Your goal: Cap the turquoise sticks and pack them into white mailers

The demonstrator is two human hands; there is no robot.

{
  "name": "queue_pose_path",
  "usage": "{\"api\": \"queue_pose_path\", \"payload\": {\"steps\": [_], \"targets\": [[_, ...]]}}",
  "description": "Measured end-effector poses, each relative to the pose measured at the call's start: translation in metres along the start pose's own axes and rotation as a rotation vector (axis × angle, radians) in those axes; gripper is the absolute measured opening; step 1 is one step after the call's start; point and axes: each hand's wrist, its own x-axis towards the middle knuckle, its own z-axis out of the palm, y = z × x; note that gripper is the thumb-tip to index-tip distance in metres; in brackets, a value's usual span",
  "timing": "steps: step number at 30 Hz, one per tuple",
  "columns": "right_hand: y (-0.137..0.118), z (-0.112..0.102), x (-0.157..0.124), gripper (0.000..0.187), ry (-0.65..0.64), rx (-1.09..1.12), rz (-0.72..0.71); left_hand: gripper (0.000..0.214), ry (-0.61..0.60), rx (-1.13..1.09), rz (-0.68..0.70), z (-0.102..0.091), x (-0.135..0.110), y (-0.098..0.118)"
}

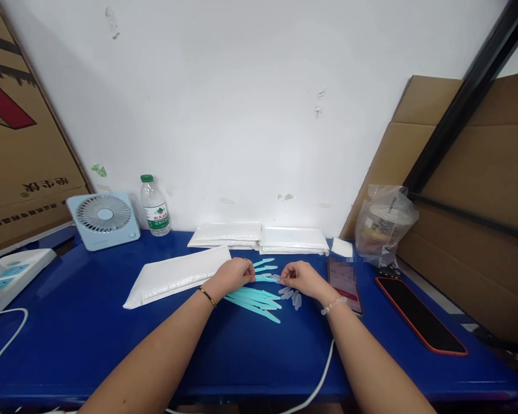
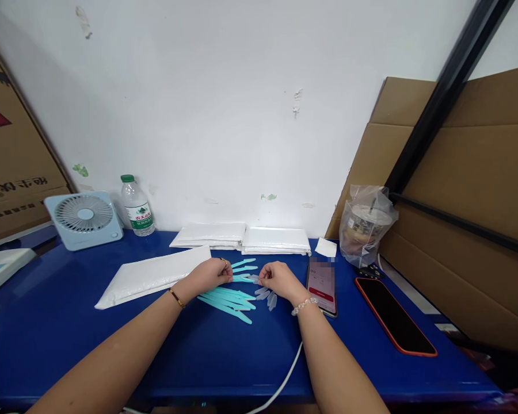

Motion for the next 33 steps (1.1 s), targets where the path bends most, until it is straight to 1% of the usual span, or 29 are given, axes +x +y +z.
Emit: {"api": "queue_pose_path", "payload": {"steps": [4, 7, 10, 11, 13, 14, 16, 18, 20, 22, 25, 27, 31, 33], "targets": [[-0.005, 0.008, 0.002, 0.006, -0.014, 0.009, -0.036, 0.010, 0.013, 0.004, 0.031, 0.003, 0.001, 0.005], [-0.008, 0.012, 0.003, 0.006, 0.006, 0.007, -0.047, 0.010, 0.035, 0.032, 0.034, 0.004, 0.001, 0.005], [-0.008, 0.010, 0.002, 0.005, 0.107, -0.046, -0.091, 0.018, 0.073, 0.033, 0.045, 0.000, 0.000, 0.003], [-0.008, 0.009, 0.002, 0.005, 0.148, -0.076, -0.120, 0.023, 0.062, 0.026, 0.069, -0.002, -0.002, 0.002], [-0.006, 0.007, 0.002, 0.009, 0.192, -0.134, -0.177, 0.026, -0.019, 0.008, 0.117, -0.006, -0.005, 0.002], [-0.005, 0.007, 0.002, 0.010, 0.185, -0.156, -0.195, 0.025, -0.077, -0.006, 0.127, -0.007, -0.006, 0.002], [-0.003, 0.005, 0.002, 0.009, 0.148, -0.193, -0.192, 0.021, -0.173, -0.029, 0.103, -0.009, -0.008, 0.004], [-0.002, 0.002, 0.002, 0.011, 0.136, -0.230, -0.152, 0.019, -0.198, -0.025, 0.060, -0.008, -0.008, 0.005], [0.000, -0.003, 0.000, 0.013, 0.134, -0.253, -0.096, 0.018, -0.162, 0.003, 0.035, -0.006, -0.007, 0.005], [0.000, -0.009, -0.004, 0.013, 0.096, -0.231, -0.057, 0.017, -0.105, 0.024, 0.015, -0.003, -0.006, 0.004], [0.001, -0.014, -0.008, 0.012, -0.023, -0.137, -0.057, 0.015, -0.051, 0.005, 0.000, 0.000, -0.004, 0.003], [0.001, -0.013, -0.010, 0.013, -0.068, -0.087, -0.073, 0.013, -0.039, -0.017, 0.008, 0.000, -0.003, 0.002], [0.000, -0.011, -0.009, 0.014, -0.067, -0.070, -0.088, 0.013, -0.039, -0.008, 0.029, -0.001, -0.004, 0.005], [0.000, -0.010, -0.008, 0.013, -0.066, -0.074, -0.094, 0.014, -0.019, 0.005, 0.045, -0.002, -0.004, 0.007]]}}
